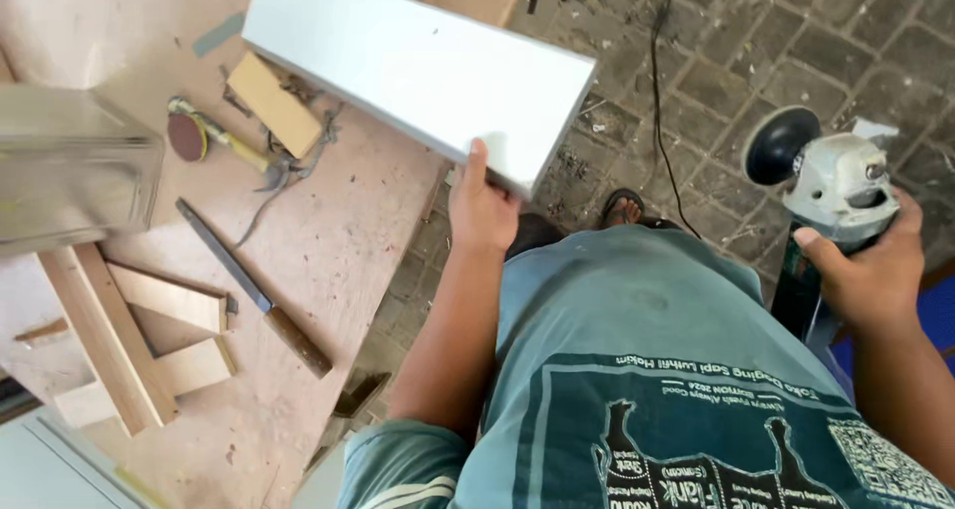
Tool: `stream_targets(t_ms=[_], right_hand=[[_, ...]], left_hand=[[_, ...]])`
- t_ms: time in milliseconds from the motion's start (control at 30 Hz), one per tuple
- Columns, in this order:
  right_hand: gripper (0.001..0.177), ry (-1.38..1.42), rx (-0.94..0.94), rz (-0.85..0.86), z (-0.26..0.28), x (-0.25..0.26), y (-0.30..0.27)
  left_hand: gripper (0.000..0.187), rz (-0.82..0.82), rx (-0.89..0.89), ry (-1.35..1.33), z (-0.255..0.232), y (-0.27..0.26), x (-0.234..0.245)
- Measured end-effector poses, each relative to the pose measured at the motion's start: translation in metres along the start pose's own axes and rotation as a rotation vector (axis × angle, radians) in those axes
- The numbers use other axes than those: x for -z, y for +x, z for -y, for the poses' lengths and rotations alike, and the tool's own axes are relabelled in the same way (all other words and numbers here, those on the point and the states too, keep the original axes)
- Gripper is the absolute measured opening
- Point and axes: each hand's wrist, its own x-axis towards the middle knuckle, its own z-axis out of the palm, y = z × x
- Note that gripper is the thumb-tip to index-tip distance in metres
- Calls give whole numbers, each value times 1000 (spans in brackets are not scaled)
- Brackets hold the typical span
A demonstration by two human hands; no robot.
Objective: The person sands wood boards of different sizes and finishes using a power sander, handling both unpainted and white-painted wood pieces on a workshop surface.
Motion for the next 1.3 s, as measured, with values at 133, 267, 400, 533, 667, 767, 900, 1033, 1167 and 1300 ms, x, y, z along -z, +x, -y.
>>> stream_targets(t_ms=[133,267,400,533,667,767,900,1033,1167,1300], right_hand=[[81,18,-15,11,4,1,-1],[79,83,18,-3,3,-1,-5],[83,60,-38,-36,4,0,-9],[84,-6,-92,-67,-11,-11,-23],[73,184,-128,-164,9,-20,-33],[73,273,-235,-128,34,-32,-37],[64,569,-141,-281,44,-86,-37],[66,577,-320,-223,74,-135,-26],[66,808,-376,-261,111,-184,-16],[90,998,-641,-274,150,-213,8]], left_hand=[[56,-15,82,-49,-31,-42,-45],[65,30,70,-69,-9,-3,-48],[65,42,141,-23,-10,-12,-79],[54,-126,268,-22,31,24,-84],[54,-249,283,-151,44,47,-97],[62,-150,206,-167,59,100,-87],[65,21,336,208,13,68,-114],[44,738,24,1217,-7,152,-59],[44,348,-1475,1489,-68,280,-31],[74,333,-1308,1998,-105,278,-61]])
